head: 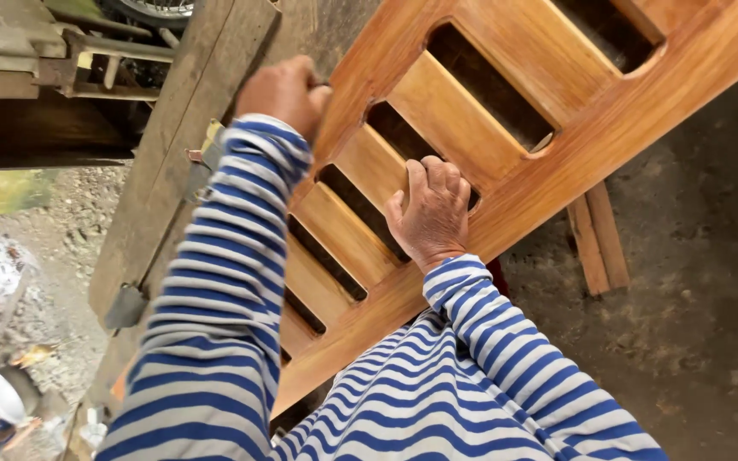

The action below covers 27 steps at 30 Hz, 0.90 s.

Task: The person sands a long wooden board with rectangular cutouts using a sanding block. They move the block back and forth along the surface and inside the cutouts to smooth the wood.

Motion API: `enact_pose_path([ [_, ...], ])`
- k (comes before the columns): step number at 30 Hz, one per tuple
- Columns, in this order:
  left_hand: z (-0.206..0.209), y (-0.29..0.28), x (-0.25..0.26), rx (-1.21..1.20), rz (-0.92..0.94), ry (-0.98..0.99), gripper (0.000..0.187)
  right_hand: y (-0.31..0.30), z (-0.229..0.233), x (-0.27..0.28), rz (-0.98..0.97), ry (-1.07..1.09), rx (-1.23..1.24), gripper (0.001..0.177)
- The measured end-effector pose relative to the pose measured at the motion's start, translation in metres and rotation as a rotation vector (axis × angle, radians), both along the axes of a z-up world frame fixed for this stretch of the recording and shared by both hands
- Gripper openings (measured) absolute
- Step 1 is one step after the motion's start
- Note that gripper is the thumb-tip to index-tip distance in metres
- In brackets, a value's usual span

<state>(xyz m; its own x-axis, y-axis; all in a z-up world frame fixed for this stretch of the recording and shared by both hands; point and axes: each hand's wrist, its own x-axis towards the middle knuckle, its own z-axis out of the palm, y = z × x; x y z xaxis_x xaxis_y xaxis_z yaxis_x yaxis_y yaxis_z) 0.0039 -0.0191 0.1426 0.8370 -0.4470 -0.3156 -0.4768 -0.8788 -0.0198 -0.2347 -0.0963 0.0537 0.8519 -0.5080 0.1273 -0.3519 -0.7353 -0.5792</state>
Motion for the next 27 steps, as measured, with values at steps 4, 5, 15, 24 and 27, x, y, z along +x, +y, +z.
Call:
enact_pose_path([
  [4,-0.053,0.000,-0.021,-0.290,-0.023,0.086,0.020,0.004,0.000,-0.006,0.007,-0.002,0.005,0.046],
  [5,-0.058,-0.006,-0.025,-0.299,0.041,0.098,0.020,0.002,0.001,-0.004,-0.001,-0.012,0.003,0.045],
  [15,-0.063,0.016,-0.045,-0.447,0.106,0.046,0.027,0.002,0.004,-0.004,0.025,-0.049,0.013,0.039],
  [24,-0.019,0.095,-0.074,-0.033,0.229,0.177,0.018,0.007,-0.010,-0.006,-0.009,-0.053,-0.037,0.047],
  [27,-0.024,0.093,-0.091,-0.308,0.225,0.190,0.019,0.007,-0.011,-0.006,-0.025,-0.076,-0.047,0.044],
])
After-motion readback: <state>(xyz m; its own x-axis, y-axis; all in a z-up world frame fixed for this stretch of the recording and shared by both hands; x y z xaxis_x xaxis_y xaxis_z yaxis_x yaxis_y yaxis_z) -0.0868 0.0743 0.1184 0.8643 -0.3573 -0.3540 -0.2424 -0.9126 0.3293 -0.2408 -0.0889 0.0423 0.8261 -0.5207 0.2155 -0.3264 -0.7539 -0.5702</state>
